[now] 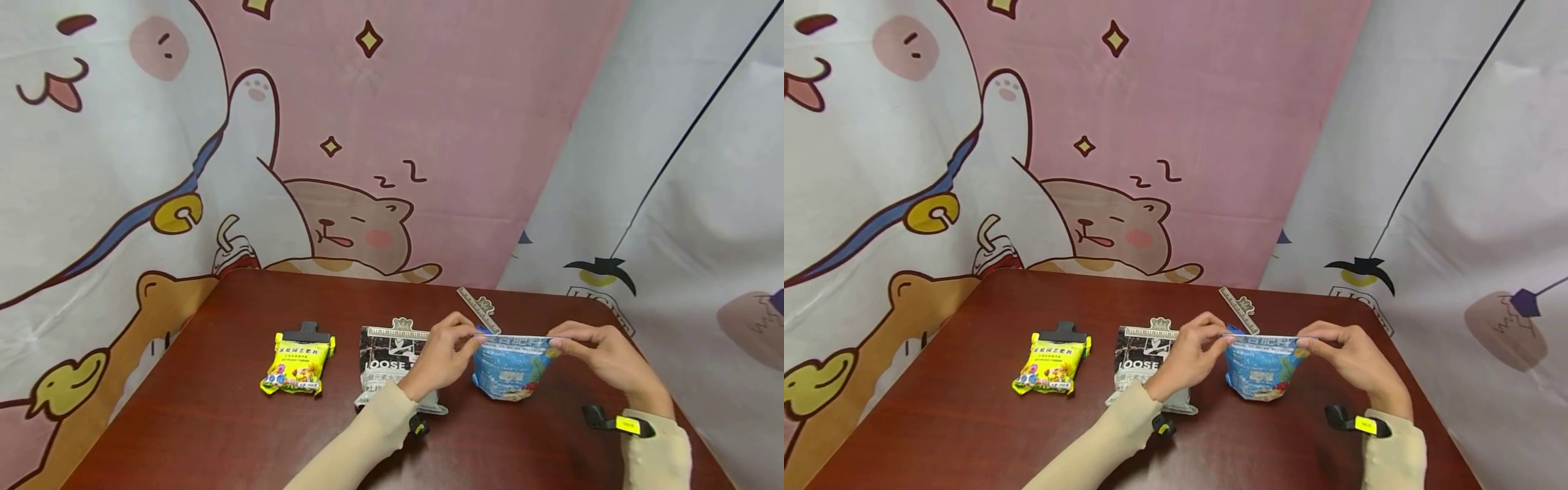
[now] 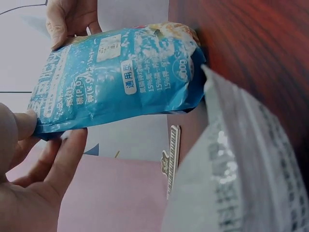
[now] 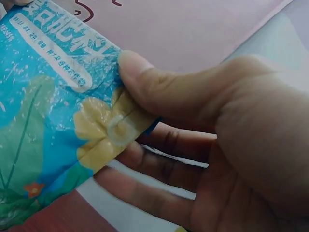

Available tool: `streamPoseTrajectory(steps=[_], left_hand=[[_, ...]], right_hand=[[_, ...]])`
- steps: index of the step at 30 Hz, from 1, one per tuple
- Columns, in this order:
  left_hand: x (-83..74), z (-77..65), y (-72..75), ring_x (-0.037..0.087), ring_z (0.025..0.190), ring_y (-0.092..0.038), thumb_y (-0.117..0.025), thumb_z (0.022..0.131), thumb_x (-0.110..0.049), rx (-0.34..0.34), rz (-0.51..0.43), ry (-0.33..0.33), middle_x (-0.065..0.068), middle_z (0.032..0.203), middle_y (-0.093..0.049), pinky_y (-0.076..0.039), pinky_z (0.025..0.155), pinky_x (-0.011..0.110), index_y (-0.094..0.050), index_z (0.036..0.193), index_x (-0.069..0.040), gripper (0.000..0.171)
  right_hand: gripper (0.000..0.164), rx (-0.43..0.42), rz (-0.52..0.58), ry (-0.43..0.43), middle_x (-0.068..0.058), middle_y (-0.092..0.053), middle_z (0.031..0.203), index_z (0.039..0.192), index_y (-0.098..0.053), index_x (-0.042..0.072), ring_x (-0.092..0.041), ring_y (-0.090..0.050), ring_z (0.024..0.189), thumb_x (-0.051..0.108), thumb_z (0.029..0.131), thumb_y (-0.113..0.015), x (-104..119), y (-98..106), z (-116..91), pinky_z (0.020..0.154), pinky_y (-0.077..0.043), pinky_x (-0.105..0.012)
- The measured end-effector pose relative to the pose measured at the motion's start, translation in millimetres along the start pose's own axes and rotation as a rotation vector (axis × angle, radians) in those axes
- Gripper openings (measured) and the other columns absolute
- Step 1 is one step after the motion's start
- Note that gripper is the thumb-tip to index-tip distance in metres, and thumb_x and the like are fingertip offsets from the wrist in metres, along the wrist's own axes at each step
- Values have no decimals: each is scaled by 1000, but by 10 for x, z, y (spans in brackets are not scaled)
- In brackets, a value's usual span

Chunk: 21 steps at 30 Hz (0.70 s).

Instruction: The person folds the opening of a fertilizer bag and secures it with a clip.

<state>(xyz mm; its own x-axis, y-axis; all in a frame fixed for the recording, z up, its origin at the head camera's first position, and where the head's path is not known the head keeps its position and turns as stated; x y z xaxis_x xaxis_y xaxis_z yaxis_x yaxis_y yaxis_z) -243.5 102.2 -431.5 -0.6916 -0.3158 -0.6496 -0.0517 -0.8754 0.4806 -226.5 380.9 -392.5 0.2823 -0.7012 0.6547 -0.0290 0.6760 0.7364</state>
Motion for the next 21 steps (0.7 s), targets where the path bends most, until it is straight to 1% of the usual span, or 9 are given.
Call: streamPoseTrajectory(steps=[3, 6, 7, 10, 12, 13, 16, 18, 21], left_hand=[[-11, -2, 1, 8, 96, -60, -64, 103, -25, -15, 37, -9, 2, 109, -63, -49, 85, 16, -79, 100, -12, 20], [-31, -6, -2, 11, 103, -61, -64, 103, -22, -21, 59, -38, 1, 111, -68, -49, 90, 18, -78, 99, -12, 18], [-36, -8, -4, 11, 103, -62, -64, 102, -21, -17, 48, -44, 1, 109, -70, -49, 89, 17, -78, 99, -11, 17], [-46, -9, -10, 4, 89, -65, -64, 102, -16, -7, 8, -56, 1, 103, -76, -49, 79, 11, -78, 105, -10, 15], [-51, -5, -10, 1, 79, -63, -64, 102, -15, 0, -36, -43, 2, 102, -77, -47, 71, 9, -77, 109, -11, 15], [-57, 1, -10, 0, 79, -62, -64, 102, -14, 1, -41, -42, 2, 104, -78, -47, 71, 8, -77, 112, -12, 16], [-89, 21, -18, -4, 83, -62, -63, 102, -12, 19, -44, -47, 1, 111, -77, -47, 71, 6, -75, 118, -15, 20], [-125, 38, -25, -4, 90, -63, -62, 102, -10, 38, -31, -54, 0, 116, -76, -47, 74, 5, -73, 121, -16, 22], [-178, 60, -49, -2, 90, -63, -62, 102, -10, 67, 10, -56, -3, 116, -74, -46, 75, 4, -73, 121, -17, 23]], right_hand=[[13, -8, 3, 25, 0, -74, 105, 100, -80, 21, -6, -64, 93, 28, 99, -70, 33, -3, 0, 78, -52, -20], [12, -21, 28, 61, -2, -74, 97, 105, -80, 19, -10, -64, 86, 22, 98, -71, 62, -10, -3, 74, -52, -22], [13, -28, 31, 73, -2, -74, 95, 108, -79, 19, -11, -64, 84, 20, 97, -72, 69, -11, -4, 73, -52, -23], [17, -50, 15, 83, -1, -74, 96, 112, -79, 19, -10, -63, 86, 19, 96, -74, 85, -10, -6, 73, -51, -22], [17, -61, -18, 63, 0, -75, 99, 112, -80, 21, -8, -62, 89, 23, 95, -74, 96, -2, -4, 74, -51, -22], [18, -65, -38, 45, 1, -75, 100, 112, -80, 23, -6, -62, 91, 26, 95, -74, 102, 5, -4, 75, -50, -22], [21, -61, -94, -9, 2, -74, 108, 113, -79, 27, 1, -59, 97, 36, 95, -74, 137, 31, -9, 79, -50, -28], [22, -63, -123, -35, 4, -74, 111, 113, -79, 30, 4, -58, 99, 40, 95, -73, 171, 47, -17, 81, -49, -30], [21, -61, -135, -26, 4, -74, 112, 112, -78, 32, 5, -59, 99, 41, 94, -74, 234, 38, -17, 82, -50, -30]])
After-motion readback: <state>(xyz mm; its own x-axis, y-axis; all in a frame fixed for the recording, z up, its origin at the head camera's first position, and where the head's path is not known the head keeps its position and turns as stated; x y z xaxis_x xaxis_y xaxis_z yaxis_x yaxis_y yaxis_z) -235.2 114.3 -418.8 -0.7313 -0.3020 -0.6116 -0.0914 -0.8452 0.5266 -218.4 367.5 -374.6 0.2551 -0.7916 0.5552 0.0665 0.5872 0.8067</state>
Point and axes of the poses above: each hand's wrist, its own z-axis towards the middle knuckle, its own y-axis out of the back of the hand, x = y × z, the point moved 4 cm from there along z, towards the middle knuckle
